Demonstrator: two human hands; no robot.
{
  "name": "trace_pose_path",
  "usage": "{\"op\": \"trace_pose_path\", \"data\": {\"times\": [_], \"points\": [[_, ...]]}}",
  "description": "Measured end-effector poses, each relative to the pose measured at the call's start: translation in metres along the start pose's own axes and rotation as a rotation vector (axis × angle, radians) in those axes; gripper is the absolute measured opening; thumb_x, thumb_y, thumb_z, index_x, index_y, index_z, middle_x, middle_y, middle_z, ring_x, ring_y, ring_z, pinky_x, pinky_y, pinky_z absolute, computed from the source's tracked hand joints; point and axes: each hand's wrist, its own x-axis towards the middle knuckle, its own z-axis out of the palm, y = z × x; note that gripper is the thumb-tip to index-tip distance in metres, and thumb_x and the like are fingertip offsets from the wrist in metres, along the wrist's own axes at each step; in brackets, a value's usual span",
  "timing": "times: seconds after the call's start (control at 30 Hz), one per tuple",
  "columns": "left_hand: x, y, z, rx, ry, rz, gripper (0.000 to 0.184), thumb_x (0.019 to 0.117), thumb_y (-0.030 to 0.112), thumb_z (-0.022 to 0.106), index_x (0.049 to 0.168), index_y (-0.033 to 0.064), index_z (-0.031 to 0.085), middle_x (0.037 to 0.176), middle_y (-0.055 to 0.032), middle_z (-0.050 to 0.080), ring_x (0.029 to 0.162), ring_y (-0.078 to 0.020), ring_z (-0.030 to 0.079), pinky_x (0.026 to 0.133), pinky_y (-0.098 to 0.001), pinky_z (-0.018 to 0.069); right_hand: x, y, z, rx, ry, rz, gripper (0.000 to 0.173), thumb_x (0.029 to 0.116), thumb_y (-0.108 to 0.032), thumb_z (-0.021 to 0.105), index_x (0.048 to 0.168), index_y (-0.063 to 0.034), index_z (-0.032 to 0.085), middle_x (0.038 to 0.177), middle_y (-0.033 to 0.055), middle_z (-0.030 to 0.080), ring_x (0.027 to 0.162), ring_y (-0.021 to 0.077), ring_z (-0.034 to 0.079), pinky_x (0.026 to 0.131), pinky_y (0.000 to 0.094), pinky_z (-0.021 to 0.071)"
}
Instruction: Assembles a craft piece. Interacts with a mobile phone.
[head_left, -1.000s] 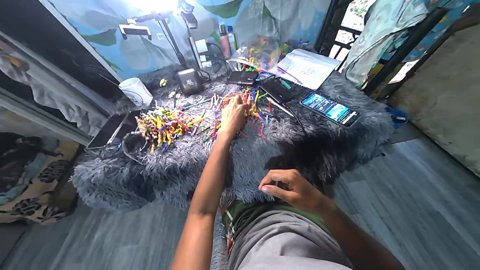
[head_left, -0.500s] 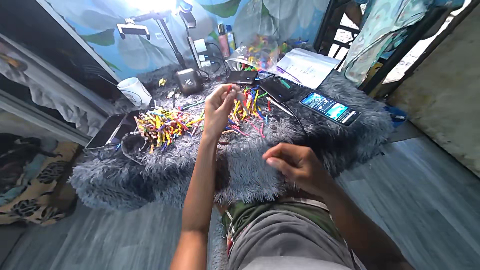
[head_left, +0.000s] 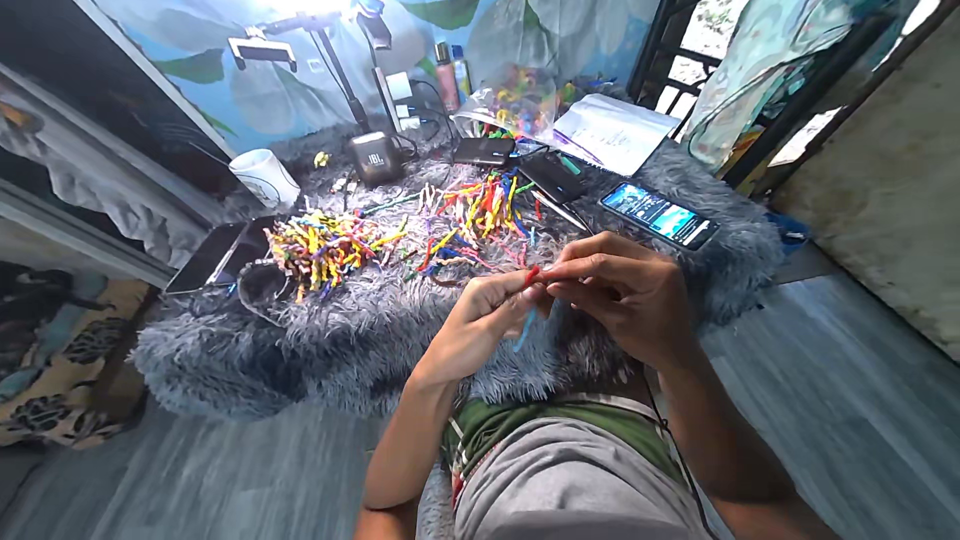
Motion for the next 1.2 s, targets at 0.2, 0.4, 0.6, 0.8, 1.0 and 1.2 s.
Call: {"op": "trace_pose_path", "data": {"times": [0.2, 0.4, 0.6, 0.8, 1.0, 1.2], "points": [[-0.002, 0.004, 0.003, 0.154, 0.014, 0.037, 0.032, 0.1096, 0.015, 0.038, 0.102, 0.008, 0.068, 0.076, 0.0117, 0.059, 0.058, 0.0091, 0.044, 0.052, -0.0081, 0.036, -0.003, 0.002, -0.004, -0.149, 0.072, -0.259, 0.009, 0.0972, -0.013, 0.069, 0.094, -0.0049, 0.073, 0.097, 0.0037, 0.066, 0.098, 0.0056, 0.061, 0.087, 0.0165, 0.0489], [-0.008, 0.012, 0.01, 0.474, 0.032, 0.136, 0.027, 0.1055, 0.01, 0.047, 0.094, 0.002, 0.07, 0.086, 0.0061, 0.057, 0.071, 0.0071, 0.05, 0.062, -0.0083, 0.0408, -0.003, -0.002, -0.006, -0.235, 0.045, -0.419, 0.007, 0.0987, -0.007, 0.066, 0.098, -0.0032, 0.072, 0.099, 0.0089, 0.064, 0.099, 0.0096, 0.061, 0.087, 0.0169, 0.05], [-0.014, 0.022, 0.01, 0.574, -0.062, 0.15, 0.029, 0.106, 0.009, 0.043, 0.089, 0.0016, 0.065, 0.083, 0.0046, 0.053, 0.073, 0.0048, 0.048, 0.064, -0.0095, 0.0395, -0.005, -0.001, -0.006, -0.207, -0.001, -0.495, 0.005, 0.0983, -0.006, 0.067, 0.099, -0.0029, 0.071, 0.098, 0.0094, 0.066, 0.097, 0.0106, 0.064, 0.085, 0.0175, 0.052], [-0.014, 0.036, 0.0, 0.485, -0.268, 0.132, 0.025, 0.1044, 0.006, 0.044, 0.094, -0.0013, 0.065, 0.09, 0.004, 0.055, 0.081, 0.0063, 0.05, 0.07, -0.0086, 0.0415, -0.005, -0.004, -0.007, -0.209, -0.008, -0.587, 0.006, 0.0966, -0.003, 0.069, 0.1, 0.001, 0.07, 0.097, 0.0114, 0.068, 0.096, 0.0131, 0.066, 0.085, 0.0203, 0.0547], [-0.02, 0.041, 0.011, 1.004, -0.107, 0.26, 0.027, 0.1052, 0.012, 0.048, 0.099, 0.0034, 0.073, 0.093, -0.0032, 0.06, 0.079, -0.0025, 0.057, 0.069, -0.0151, 0.0479, -0.009, 0.009, 0.002, -0.617, 0.007, -0.728, 0.003, 0.1029, -0.008, 0.055, 0.102, -0.0059, 0.055, 0.092, 0.0102, 0.055, 0.08, 0.0215, 0.055, 0.072, 0.0264, 0.047], [-0.015, 0.017, 0.018, 1.547, 0.071, 0.575, 0.014, 0.0942, -0.001, 0.059, 0.101, -0.0007, 0.071, 0.091, -0.0158, 0.062, 0.071, -0.0237, 0.063, 0.053, -0.0285, 0.0497, -0.022, -0.007, 0.015, 0.286, -0.127, 0.275, 0.029, 0.1034, -0.015, 0.046, 0.076, -0.012, 0.054, 0.059, -0.0104, 0.043, 0.049, -0.0079, 0.04, 0.047, 0.0076, 0.0343]]}}
